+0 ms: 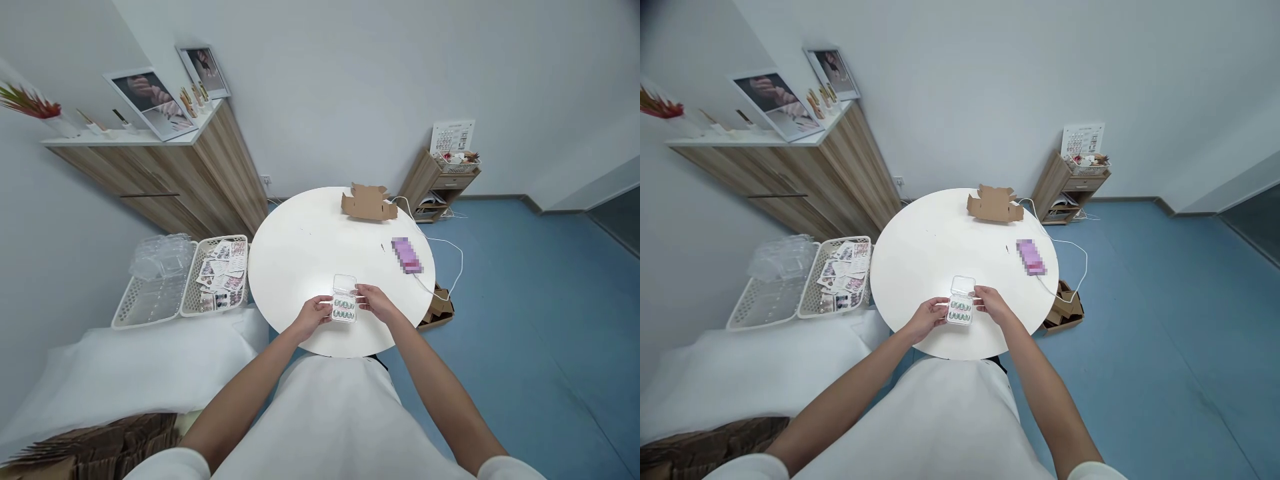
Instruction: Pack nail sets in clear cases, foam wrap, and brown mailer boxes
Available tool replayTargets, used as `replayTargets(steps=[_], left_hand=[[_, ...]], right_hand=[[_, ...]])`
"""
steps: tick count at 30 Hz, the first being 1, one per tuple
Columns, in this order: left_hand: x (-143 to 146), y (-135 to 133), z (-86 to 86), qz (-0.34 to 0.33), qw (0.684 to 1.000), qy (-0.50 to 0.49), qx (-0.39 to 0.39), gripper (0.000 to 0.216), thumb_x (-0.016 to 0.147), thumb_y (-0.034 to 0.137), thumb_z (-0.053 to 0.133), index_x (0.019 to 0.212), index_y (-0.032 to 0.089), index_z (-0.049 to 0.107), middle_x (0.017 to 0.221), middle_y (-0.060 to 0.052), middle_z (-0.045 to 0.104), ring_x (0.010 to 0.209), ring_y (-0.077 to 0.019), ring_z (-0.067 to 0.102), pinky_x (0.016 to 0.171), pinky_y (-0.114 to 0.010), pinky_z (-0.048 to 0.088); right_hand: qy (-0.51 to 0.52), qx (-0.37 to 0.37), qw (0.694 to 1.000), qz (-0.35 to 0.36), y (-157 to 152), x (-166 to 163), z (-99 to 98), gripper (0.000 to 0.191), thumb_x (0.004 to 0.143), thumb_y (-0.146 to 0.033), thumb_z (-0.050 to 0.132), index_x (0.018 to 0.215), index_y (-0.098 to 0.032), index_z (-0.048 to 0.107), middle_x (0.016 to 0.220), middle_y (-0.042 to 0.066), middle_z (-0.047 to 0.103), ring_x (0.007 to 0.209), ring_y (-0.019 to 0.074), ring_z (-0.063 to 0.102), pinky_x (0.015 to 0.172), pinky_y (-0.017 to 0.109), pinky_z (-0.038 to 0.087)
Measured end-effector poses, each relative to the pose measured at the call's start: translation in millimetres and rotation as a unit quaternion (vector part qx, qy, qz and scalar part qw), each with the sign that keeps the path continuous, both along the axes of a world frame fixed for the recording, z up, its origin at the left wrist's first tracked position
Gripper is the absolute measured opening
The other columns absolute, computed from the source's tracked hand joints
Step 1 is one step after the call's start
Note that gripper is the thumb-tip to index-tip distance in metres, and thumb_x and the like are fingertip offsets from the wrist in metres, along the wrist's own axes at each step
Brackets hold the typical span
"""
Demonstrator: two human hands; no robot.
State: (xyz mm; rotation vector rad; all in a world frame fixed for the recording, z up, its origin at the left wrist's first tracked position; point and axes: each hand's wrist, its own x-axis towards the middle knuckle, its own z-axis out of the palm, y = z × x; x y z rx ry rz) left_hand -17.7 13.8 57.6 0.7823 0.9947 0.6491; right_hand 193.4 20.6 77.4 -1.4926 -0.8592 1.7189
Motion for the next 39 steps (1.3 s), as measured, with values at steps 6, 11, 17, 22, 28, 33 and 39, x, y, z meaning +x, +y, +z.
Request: replayTargets(steps=[6, 11, 17, 22, 28, 33, 39], left_hand=[[-3.9, -4.1, 0.3, -0.012, 0.999, -0.040, -0.029, 0.039, 0.065, 0.028, 0.068, 0.098, 0.015, 0.054, 0.090, -0.010, 0.064, 0.078, -0.0154, 0.062, 0.068, -0.027, 0.048], [-5.2, -6.2, 1.5, -0.003, 0.997, -0.056, -0.050, 0.040, 0.064, 0.026, 0.069, 0.099, 0.015, 0.054, 0.089, -0.010, 0.065, 0.076, -0.0142, 0.062, 0.066, -0.025, 0.048], [-3.1, -6.8, -2.7, 0.015, 0.996, -0.063, -0.059, 0.041, 0.064, 0.025, 0.069, 0.100, 0.014, 0.055, 0.094, -0.011, 0.063, 0.077, -0.0140, 0.061, 0.068, -0.025, 0.049], [-2.5, -8.1, -6.7, 0.043, 0.996, -0.057, -0.059, 0.042, 0.064, 0.024, 0.069, 0.102, 0.014, 0.055, 0.092, -0.010, 0.064, 0.071, -0.0115, 0.061, 0.066, -0.023, 0.049], [1.6, -9.4, -4.8, 0.061, 0.993, -0.080, -0.066, 0.040, 0.064, 0.022, 0.069, 0.102, 0.015, 0.056, 0.089, -0.009, 0.064, 0.072, -0.0110, 0.060, 0.068, -0.023, 0.049], [6.3, -10.7, -0.8, 0.066, 0.992, -0.088, -0.070, 0.040, 0.065, 0.022, 0.068, 0.102, 0.015, 0.057, 0.092, -0.010, 0.064, 0.073, -0.0114, 0.060, 0.068, -0.023, 0.049], [10.3, -16.4, 1.7, 0.076, 0.989, -0.096, -0.080, 0.039, 0.065, 0.021, 0.068, 0.101, 0.015, 0.057, 0.091, -0.010, 0.064, 0.075, -0.0126, 0.061, 0.070, -0.025, 0.048]], right_hand=[[0.002, 0.005, 1.000, -0.025, 3.3, -7.1, 1.2, 0.027, 0.068, -0.032, 0.060, 0.091, -0.019, 0.058, 0.084, 0.005, 0.065, 0.066, 0.0109, 0.058, 0.061, 0.024, 0.046], [0.036, 0.022, 0.999, -0.029, -1.9, -4.9, 5.3, 0.030, 0.068, -0.033, 0.061, 0.096, -0.024, 0.055, 0.098, 0.004, 0.062, 0.076, 0.0124, 0.059, 0.070, 0.028, 0.046], [0.113, 0.028, 0.992, -0.041, -16.0, -11.2, 16.2, 0.025, 0.069, -0.039, 0.060, 0.090, -0.026, 0.055, 0.109, 0.003, 0.055, 0.089, 0.0166, 0.056, 0.070, 0.034, 0.049], [0.154, 0.032, 0.987, -0.033, -31.1, -17.6, 18.4, 0.024, 0.068, -0.038, 0.061, 0.089, -0.026, 0.055, 0.104, 0.002, 0.056, 0.090, 0.0173, 0.055, 0.071, 0.036, 0.049], [0.165, 0.047, 0.983, -0.064, -42.4, -19.7, 12.5, 0.025, 0.065, -0.030, 0.064, 0.088, -0.025, 0.058, 0.100, 0.002, 0.057, 0.093, 0.0167, 0.055, 0.082, 0.034, 0.046], [0.161, 0.055, 0.981, -0.096, -48.3, -21.4, 8.9, 0.025, 0.065, -0.028, 0.064, 0.089, -0.023, 0.060, 0.106, 0.003, 0.056, 0.096, 0.0169, 0.055, 0.087, 0.033, 0.043], [0.155, 0.068, 0.974, -0.150, -57.9, -26.3, 3.4, 0.027, 0.064, -0.028, 0.064, 0.091, -0.023, 0.059, 0.114, 0.003, 0.052, 0.098, 0.0162, 0.054, 0.086, 0.029, 0.045]])
